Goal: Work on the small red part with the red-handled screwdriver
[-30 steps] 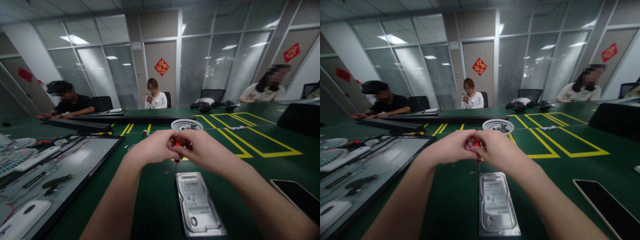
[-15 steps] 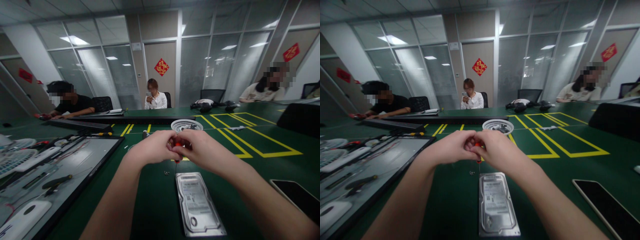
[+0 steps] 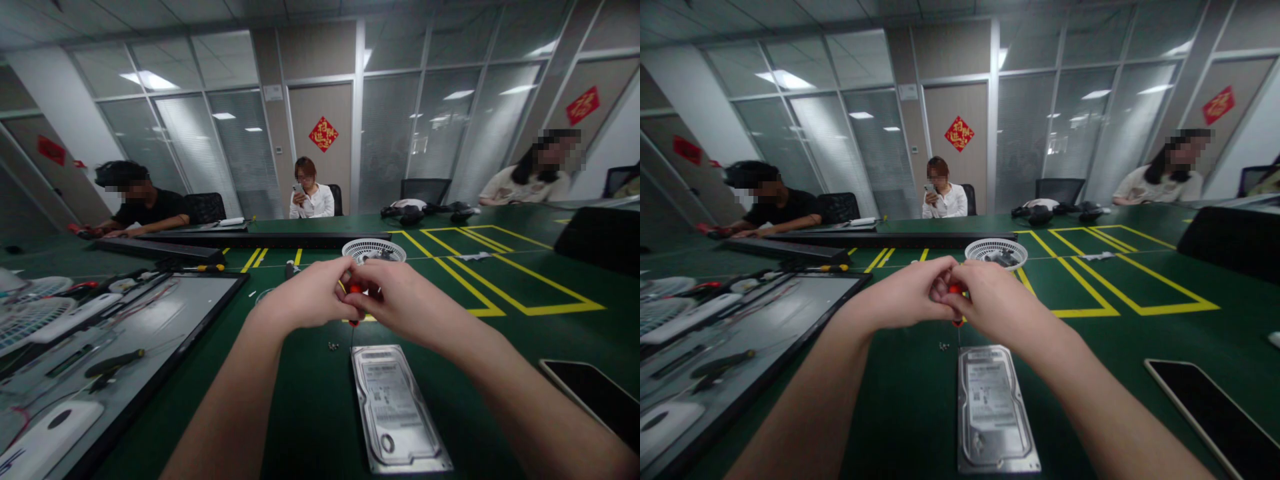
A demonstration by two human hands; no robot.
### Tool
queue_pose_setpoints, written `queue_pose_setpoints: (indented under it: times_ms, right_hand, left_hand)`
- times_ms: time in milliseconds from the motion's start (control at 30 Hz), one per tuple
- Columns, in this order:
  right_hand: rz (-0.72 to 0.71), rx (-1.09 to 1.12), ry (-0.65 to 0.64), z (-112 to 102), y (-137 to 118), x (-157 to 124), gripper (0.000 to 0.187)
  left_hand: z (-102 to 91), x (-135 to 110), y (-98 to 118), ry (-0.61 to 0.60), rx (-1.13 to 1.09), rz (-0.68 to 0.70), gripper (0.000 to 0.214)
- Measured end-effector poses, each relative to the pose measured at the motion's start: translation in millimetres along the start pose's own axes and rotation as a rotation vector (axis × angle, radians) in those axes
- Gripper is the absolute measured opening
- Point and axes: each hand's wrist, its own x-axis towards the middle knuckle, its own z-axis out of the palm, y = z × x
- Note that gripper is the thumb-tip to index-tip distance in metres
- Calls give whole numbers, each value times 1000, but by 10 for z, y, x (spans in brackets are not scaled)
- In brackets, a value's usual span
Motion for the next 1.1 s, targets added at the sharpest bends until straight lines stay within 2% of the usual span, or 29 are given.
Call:
queue_pose_setpoints:
  times_ms: [67,167,300,467,567,667,767,933,1100]
  right_hand:
    - [38,-1,-4,-6,-7,-6,10]
    - [11,45,-3,-22,-23,-23,12]
    - [-50,53,-8,-21,-24,-24,31]
    - [28,12,-5,-34,-30,-14,10]
    - [38,18,7,-62,-36,-24,6]
    - [-32,66,11,-67,-30,-28,15]
    - [-90,93,-21,-42,-17,-16,26]
    - [-2,23,1,-9,-11,-1,8]
    - [-24,73,7,-38,-35,-22,17]
  left_hand:
    - [4,6,-14,7,22,10,32]
    - [-4,-7,-16,40,80,11,27]
    - [-20,-30,-3,60,139,12,31]
    - [8,-1,-23,32,28,-8,37]
    - [19,3,-21,27,19,-7,33]
    - [8,-17,-1,28,21,15,32]
    - [-6,-30,11,24,15,18,41]
    - [8,10,-15,3,13,3,38]
    - [9,10,-25,8,18,20,30]
